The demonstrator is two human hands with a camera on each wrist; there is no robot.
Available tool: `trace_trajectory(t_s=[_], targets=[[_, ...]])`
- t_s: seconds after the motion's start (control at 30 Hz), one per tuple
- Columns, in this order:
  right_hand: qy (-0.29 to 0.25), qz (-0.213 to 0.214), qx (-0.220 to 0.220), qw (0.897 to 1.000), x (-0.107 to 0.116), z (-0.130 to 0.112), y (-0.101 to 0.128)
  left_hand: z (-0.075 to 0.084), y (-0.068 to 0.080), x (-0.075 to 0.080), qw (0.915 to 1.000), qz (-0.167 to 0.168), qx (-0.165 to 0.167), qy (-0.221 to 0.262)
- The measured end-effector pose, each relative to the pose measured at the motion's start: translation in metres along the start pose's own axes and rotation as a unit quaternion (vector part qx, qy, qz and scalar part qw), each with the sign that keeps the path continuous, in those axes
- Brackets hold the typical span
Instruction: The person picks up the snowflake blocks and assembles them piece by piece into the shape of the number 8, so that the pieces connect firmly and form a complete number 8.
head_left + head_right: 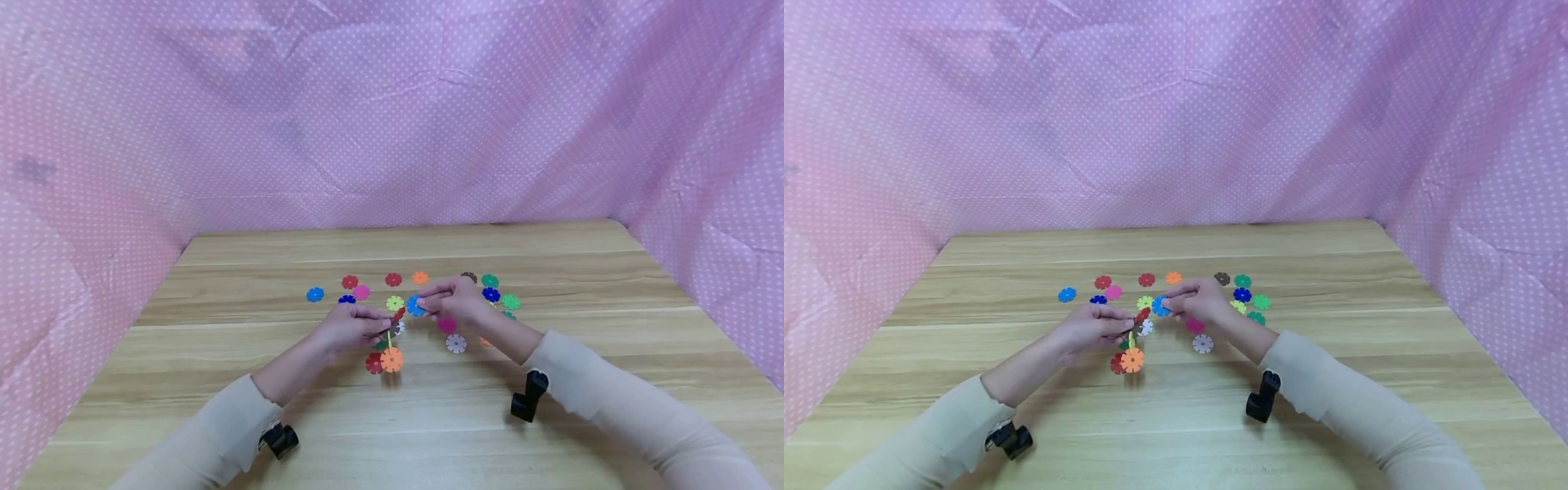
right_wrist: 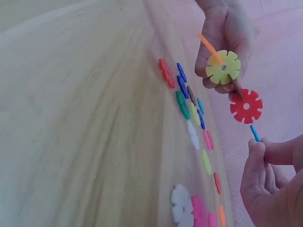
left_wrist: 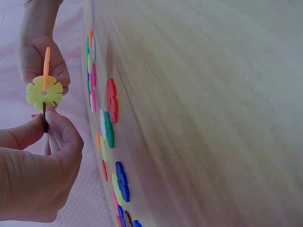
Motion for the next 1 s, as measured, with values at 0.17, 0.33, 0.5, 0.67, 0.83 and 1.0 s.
trace_trajectory(t_s=[0.17, 0.33, 0.5, 0.67, 0.83, 1.0], targets=[[-0.013, -0.007, 0.006, 1.0, -0.0002, -0.0042, 0.0027, 0.0022, 0.0009, -0.0003, 1.0, 0.003, 0.0, -0.005], [-0.001, -0.018, 0.007, 1.0, -0.0006, -0.0048, 0.0035, 0.0026, 0.0024, 0.0002, 0.9998, 0.006, 0.0, -0.018], [0.008, -0.029, 0.007, 1.0, -0.0007, -0.0047, 0.0049, 0.0026, 0.0033, 0.0009, 0.9993, 0.012, -0.001, -0.036], [0.019, -0.042, 0.008, 0.999, -0.0033, -0.0054, 0.0053, 0.0039, 0.004, -0.0003, 0.9987, 0.005, -0.002, -0.051], [0.042, -0.04, 0.0, 0.998, -0.0055, -0.0042, 0.0057, 0.0063, 0.0047, -0.0025, 0.9975, 0.008, -0.007, -0.07], [0.045, -0.018, -0.011, 0.999, -0.0081, -0.0046, 0.0071, 0.0086, 0.005, -0.004, 0.9965, 0.03, -0.017, -0.076]])
Point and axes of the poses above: each hand's wrist, its own y-axis away from the middle knuckle, its own x-axis out of the back of the hand, z = x × y, the point moved 5 cm from there along -y, towards the middle knuckle, and after that the axes turned 4 degrees about -z, right-handed, at the moved point
